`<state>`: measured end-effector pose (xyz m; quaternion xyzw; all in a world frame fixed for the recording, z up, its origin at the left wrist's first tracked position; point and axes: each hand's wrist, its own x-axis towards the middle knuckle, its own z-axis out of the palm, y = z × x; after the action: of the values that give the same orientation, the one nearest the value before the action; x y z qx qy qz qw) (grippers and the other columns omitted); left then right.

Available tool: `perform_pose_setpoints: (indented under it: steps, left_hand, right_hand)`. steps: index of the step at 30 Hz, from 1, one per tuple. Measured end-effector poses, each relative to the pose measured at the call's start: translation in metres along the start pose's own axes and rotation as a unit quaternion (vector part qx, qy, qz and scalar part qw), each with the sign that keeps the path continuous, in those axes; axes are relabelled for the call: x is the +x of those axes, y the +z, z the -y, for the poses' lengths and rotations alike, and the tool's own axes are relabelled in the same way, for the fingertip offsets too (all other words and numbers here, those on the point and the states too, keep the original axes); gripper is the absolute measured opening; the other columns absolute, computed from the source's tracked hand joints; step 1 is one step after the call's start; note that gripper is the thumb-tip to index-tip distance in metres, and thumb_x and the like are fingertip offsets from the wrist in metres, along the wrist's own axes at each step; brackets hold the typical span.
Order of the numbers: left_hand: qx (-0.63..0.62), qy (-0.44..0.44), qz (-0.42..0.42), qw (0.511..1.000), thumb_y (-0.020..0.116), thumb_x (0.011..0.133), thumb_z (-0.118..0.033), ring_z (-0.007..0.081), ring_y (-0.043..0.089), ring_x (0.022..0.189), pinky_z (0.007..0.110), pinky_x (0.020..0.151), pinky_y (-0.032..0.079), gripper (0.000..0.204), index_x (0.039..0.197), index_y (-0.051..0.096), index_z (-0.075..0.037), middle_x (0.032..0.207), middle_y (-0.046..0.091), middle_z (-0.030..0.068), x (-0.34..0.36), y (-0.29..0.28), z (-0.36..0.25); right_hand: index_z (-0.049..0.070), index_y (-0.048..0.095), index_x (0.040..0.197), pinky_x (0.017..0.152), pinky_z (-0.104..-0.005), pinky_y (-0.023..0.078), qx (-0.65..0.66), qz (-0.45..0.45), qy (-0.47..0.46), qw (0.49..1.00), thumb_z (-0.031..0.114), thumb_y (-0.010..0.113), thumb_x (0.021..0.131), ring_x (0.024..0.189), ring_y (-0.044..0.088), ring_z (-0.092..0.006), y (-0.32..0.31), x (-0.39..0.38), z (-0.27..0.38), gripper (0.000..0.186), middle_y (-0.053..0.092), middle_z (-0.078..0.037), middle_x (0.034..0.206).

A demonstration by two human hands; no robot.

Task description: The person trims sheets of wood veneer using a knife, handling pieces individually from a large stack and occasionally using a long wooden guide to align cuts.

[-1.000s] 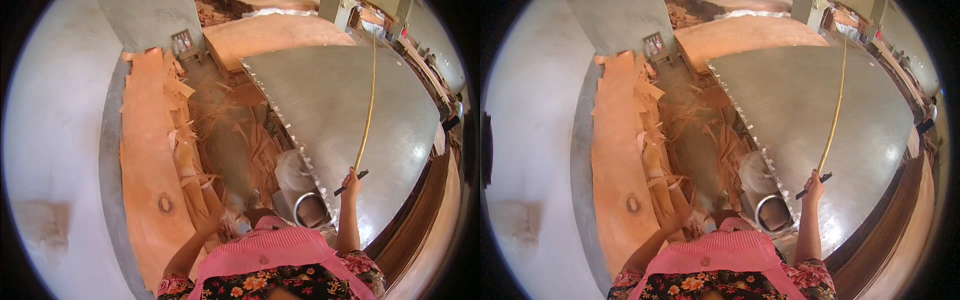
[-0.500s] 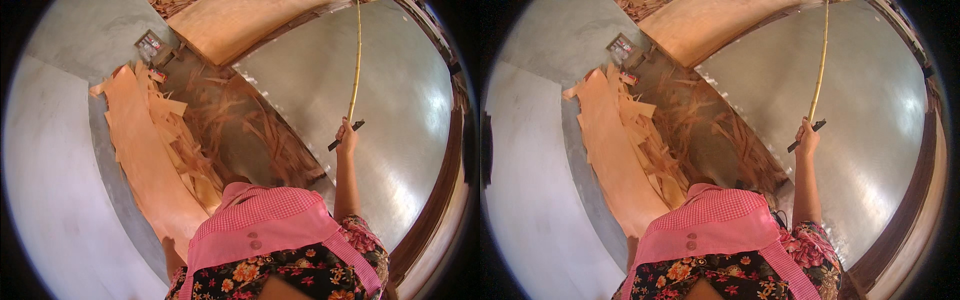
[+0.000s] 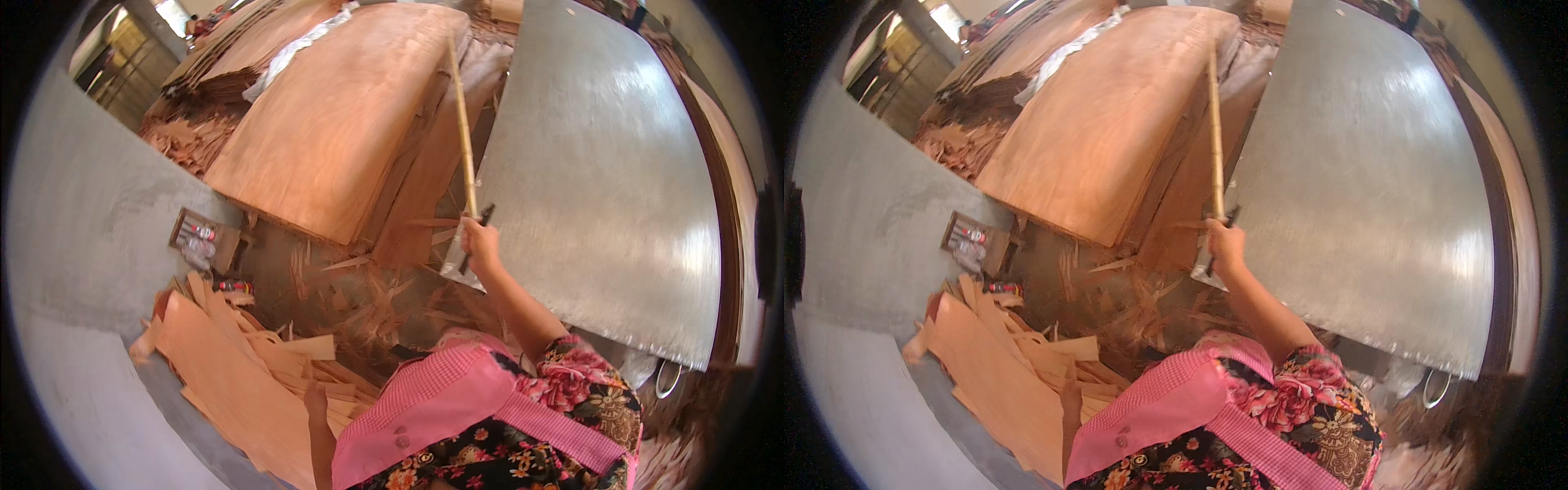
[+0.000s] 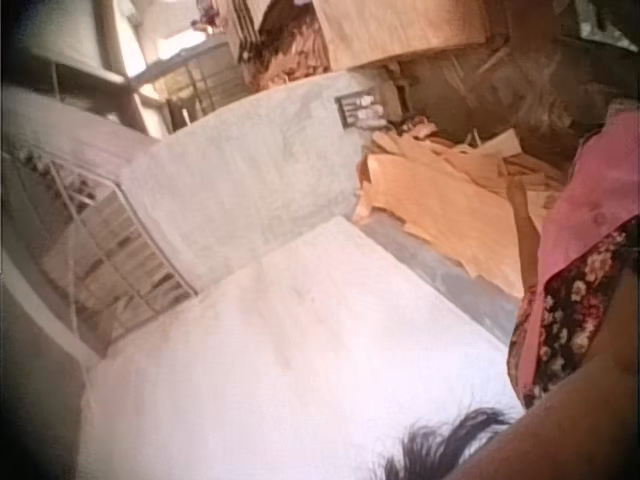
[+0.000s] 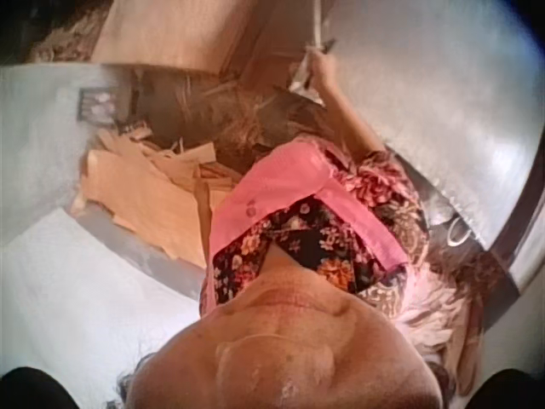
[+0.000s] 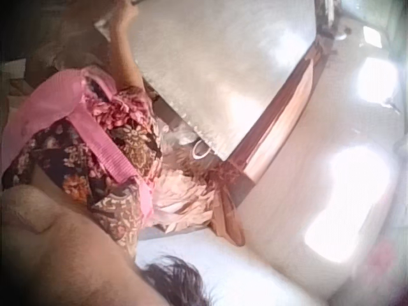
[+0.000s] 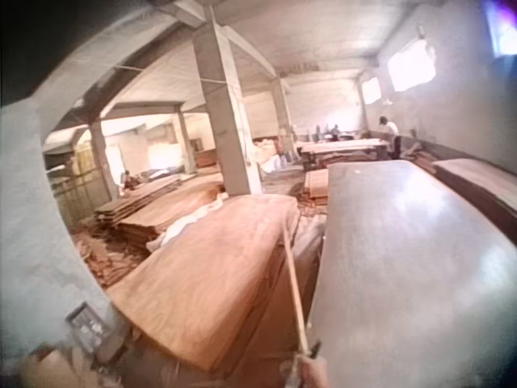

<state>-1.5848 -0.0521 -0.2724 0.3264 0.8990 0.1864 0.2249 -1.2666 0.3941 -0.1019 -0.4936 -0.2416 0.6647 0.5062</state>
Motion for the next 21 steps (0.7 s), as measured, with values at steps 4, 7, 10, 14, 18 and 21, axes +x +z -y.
perform_pose_setpoints:
  steps: [4,7,10,14,18,21]
  left_hand:
    - [-0.085,0.151,0.032,0.984,0.049,0.081,-0.016,0.0284,0.053,0.101,0.034,0.086,0.04,0.035,0.112,0.051,0.0,0.109,0.055,0.0186,0.171,-0.061,-0.125]
    - [-0.196,0.145,0.174,0.954,0.049,0.086,-0.023,0.0234,0.051,0.105,0.033,0.086,0.041,0.037,0.117,0.048,-0.003,0.116,0.052,0.013,0.245,-0.06,-0.201]
    - [-0.441,-0.062,0.315,0.838,0.049,0.087,-0.037,0.0224,0.051,0.1,0.034,0.081,0.043,0.049,0.124,0.04,-0.007,0.118,0.048,0.0072,0.295,-0.042,-0.247]
    - [-0.505,-0.14,0.415,0.744,0.054,0.082,-0.042,0.0209,0.054,0.08,0.037,0.069,0.045,0.044,0.11,0.048,-0.008,0.089,0.055,0.0058,0.376,-0.051,-0.262]
    - [-0.315,-0.113,0.424,0.842,0.059,0.081,-0.019,0.0129,0.046,0.043,0.025,0.038,0.039,0.024,0.1,0.053,-0.006,0.059,0.05,0.003,0.463,-0.046,-0.251]
    - [-0.285,-0.14,0.351,0.881,0.058,0.08,-0.012,0.0109,0.046,0.041,0.022,0.035,0.036,0.017,0.095,0.055,-0.005,0.057,0.05,0.0029,0.535,-0.033,-0.238]
  right_hand:
    - [0.007,0.051,0.071,0.037,-0.0235,0.028,-0.015,0.018,0.024,0.999,0.012,0.059,0.075,0.04,0.038,-0.0089,0.098,0.005,-0.056,0.01,0.043,0.001,0.051]
    - [0.003,0.053,0.074,0.038,-0.0256,0.033,-0.058,0.066,0.028,0.996,0.014,0.057,0.078,0.042,0.043,-0.0108,0.151,0.008,-0.105,0.011,0.047,-0.001,0.053]
    - [-0.002,0.056,0.09,0.046,-0.0265,0.043,-0.321,0.189,0.038,0.927,0.022,0.06,0.079,0.049,0.052,-0.0124,0.192,0.033,-0.131,0.027,0.058,-0.006,0.062]
    - [0.005,0.056,0.106,0.047,-0.0255,0.045,-0.398,0.412,0.016,0.82,0.021,0.055,0.084,0.05,0.053,-0.0109,0.236,0.067,-0.148,0.027,0.061,-0.004,0.066]
    - [0.006,0.059,0.098,0.046,-0.0243,0.045,-0.168,0.187,0.155,0.955,0.015,0.054,0.084,0.047,0.05,-0.01,0.214,0.12,-0.187,0.018,0.06,-0.004,0.07]
    - [-0.001,0.056,0.099,0.048,-0.0266,0.043,-0.198,0.048,0.182,0.962,0.007,0.054,0.08,0.06,0.056,-0.0167,0.157,0.165,-0.256,0.021,0.059,-0.009,0.073]
